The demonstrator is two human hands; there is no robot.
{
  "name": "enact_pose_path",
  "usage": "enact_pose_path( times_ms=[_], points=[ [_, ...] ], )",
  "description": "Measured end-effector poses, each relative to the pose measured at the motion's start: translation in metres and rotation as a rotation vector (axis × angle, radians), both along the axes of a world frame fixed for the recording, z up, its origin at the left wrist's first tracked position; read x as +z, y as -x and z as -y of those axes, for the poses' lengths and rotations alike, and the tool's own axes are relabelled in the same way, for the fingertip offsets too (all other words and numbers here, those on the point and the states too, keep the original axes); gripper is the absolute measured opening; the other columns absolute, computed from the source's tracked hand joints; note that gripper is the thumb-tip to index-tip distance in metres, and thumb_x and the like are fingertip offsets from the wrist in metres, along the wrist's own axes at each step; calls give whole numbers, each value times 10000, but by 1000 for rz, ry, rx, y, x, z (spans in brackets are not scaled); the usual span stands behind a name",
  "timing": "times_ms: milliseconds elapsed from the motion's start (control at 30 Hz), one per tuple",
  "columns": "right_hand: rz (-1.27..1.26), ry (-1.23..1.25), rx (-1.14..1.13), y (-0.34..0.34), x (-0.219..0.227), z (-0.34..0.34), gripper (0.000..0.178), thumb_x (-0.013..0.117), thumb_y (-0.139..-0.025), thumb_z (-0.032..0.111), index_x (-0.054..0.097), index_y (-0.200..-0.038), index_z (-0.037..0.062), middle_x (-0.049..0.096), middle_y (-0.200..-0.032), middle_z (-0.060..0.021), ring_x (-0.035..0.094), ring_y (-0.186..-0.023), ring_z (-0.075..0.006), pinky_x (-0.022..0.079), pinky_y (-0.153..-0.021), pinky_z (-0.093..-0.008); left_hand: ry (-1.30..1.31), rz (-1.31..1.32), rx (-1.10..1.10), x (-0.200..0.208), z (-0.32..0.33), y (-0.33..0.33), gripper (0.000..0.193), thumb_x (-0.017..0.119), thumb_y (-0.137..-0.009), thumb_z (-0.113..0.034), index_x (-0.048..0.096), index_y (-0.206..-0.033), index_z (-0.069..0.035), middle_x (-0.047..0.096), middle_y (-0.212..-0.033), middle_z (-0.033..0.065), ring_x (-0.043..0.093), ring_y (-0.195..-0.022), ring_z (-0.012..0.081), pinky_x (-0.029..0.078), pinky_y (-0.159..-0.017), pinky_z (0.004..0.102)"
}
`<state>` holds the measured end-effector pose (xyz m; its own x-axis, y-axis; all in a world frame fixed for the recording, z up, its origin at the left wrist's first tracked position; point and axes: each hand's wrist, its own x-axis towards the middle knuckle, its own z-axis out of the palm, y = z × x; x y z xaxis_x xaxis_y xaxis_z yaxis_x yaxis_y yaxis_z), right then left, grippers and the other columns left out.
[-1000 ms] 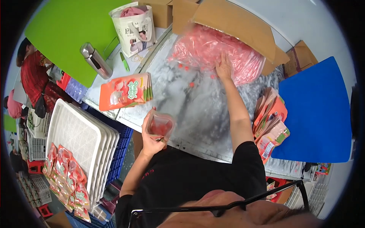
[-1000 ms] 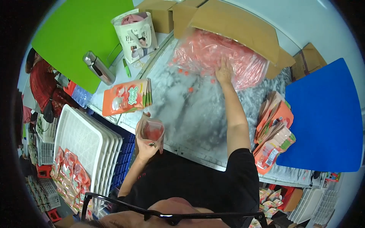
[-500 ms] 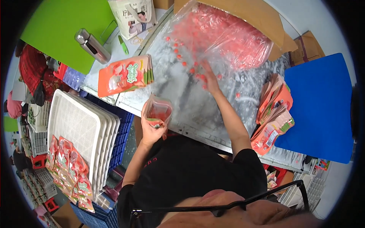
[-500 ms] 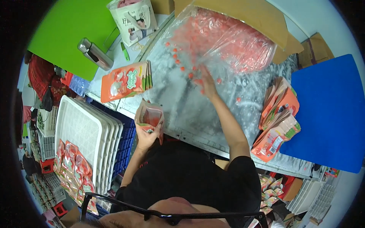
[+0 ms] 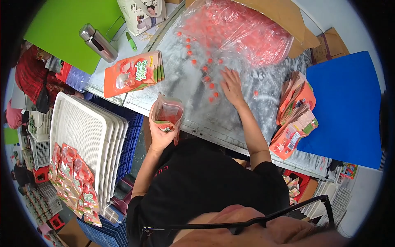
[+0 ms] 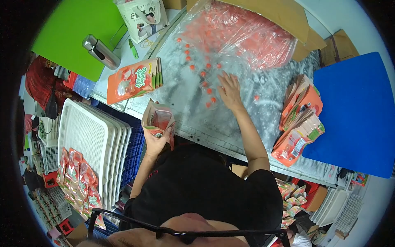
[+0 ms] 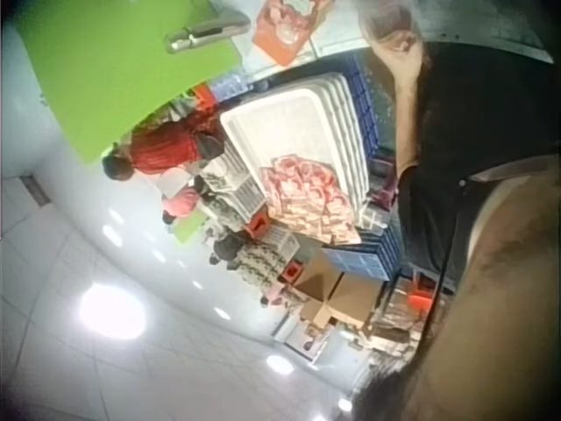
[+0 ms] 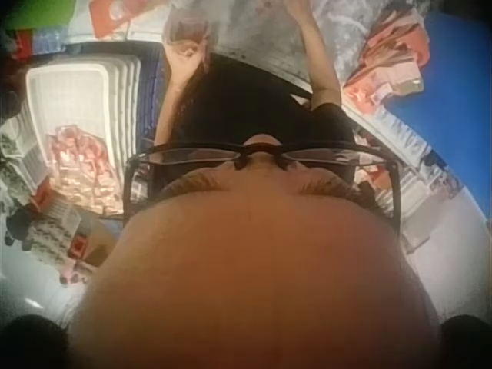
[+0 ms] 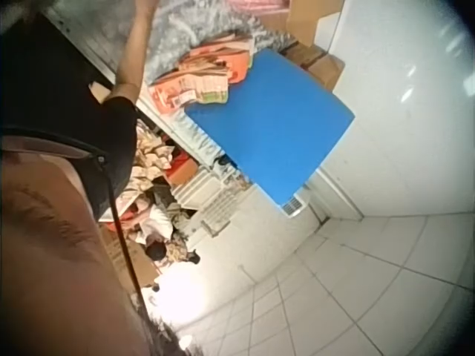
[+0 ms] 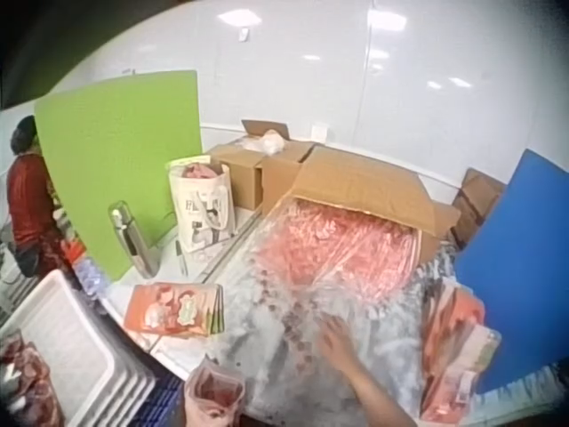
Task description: Package individual small candies into plastic bags.
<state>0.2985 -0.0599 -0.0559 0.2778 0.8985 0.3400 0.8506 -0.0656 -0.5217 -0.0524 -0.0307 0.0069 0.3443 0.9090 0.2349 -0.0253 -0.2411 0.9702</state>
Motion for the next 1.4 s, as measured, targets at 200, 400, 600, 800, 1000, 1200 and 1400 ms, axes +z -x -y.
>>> enact_pose_path(
  times_ms=[200, 400, 600, 800, 1000, 1200, 1400],
  points=[
    [125, 88, 7, 29, 9, 4, 586, 589, -905, 317, 449, -1415, 65, 424, -1447, -159, 330, -1369, -381, 133, -1175, -526, 3, -15, -5, -1, 0, 1, 964, 800, -626, -53, 281, -1431, 51, 437, -1353, 170, 457, -1266, 258, 364, -1081, 381],
    [91, 20, -17, 47, 8, 28, 589, 660, -855, 246, 478, -1381, 54, 483, -1328, -154, 391, -1293, -372, 224, -1142, -498, -35, -25, -7, 0, -1, 1, 973, 808, -623, -54, 279, -1433, 49, 444, -1353, 173, 465, -1262, 260, 371, -1076, 382],
    [51, -32, -35, 39, -8, 36, 458, 683, -839, 167, 587, -1280, 87, 547, -1204, -104, 463, -1174, -320, 329, -1043, -495, -21, -21, -26, -2, 0, -2, 949, 780, -633, -28, 277, -1434, 46, 451, -1341, 176, 472, -1253, 263, 380, -1068, 379],
    [118, 29, -94, 49, 15, 34, 493, 687, -845, 280, 581, -1310, 152, 509, -1292, -91, 443, -1181, -308, 286, -1057, -526, -18, -51, -9, -2, 0, 0, 935, 748, -627, -3, 276, -1432, 48, 454, -1325, 178, 478, -1239, 264, 385, -1061, 374],
    [268, 217, 68, 59, 29, 2, 583, 621, -873, 465, 510, -1390, 221, 397, -1473, -77, 345, -1325, -329, 168, -1109, -640, 33, -58, -24, 3, 0, -2, 929, 763, -640, -12, 278, -1430, 48, 453, -1322, 179, 483, -1224, 256, 392, -1049, 370],
    [-208, 114, 198, 41, 13, 18, 597, 617, -873, 460, 495, -1406, 220, 397, -1493, -63, 257, -1408, -345, 147, -1122, -652, -43, -49, -32, 9, 0, -2, 788, 778, -728, -23, 320, -1368, 21, 453, -1322, 170, 468, -1225, 253, 388, -1044, 395],
    [31, 52, 207, 46, 24, 36, 606, 695, -810, 353, 526, -1374, 210, 453, -1446, -71, 286, -1399, -350, 214, -1153, -522, 20, -27, -75, 11, -4, -10, 862, 756, -683, -7, 292, -1409, 30, 458, -1326, 173, 497, -1194, 243, 414, -1020, 379]
  ],
)
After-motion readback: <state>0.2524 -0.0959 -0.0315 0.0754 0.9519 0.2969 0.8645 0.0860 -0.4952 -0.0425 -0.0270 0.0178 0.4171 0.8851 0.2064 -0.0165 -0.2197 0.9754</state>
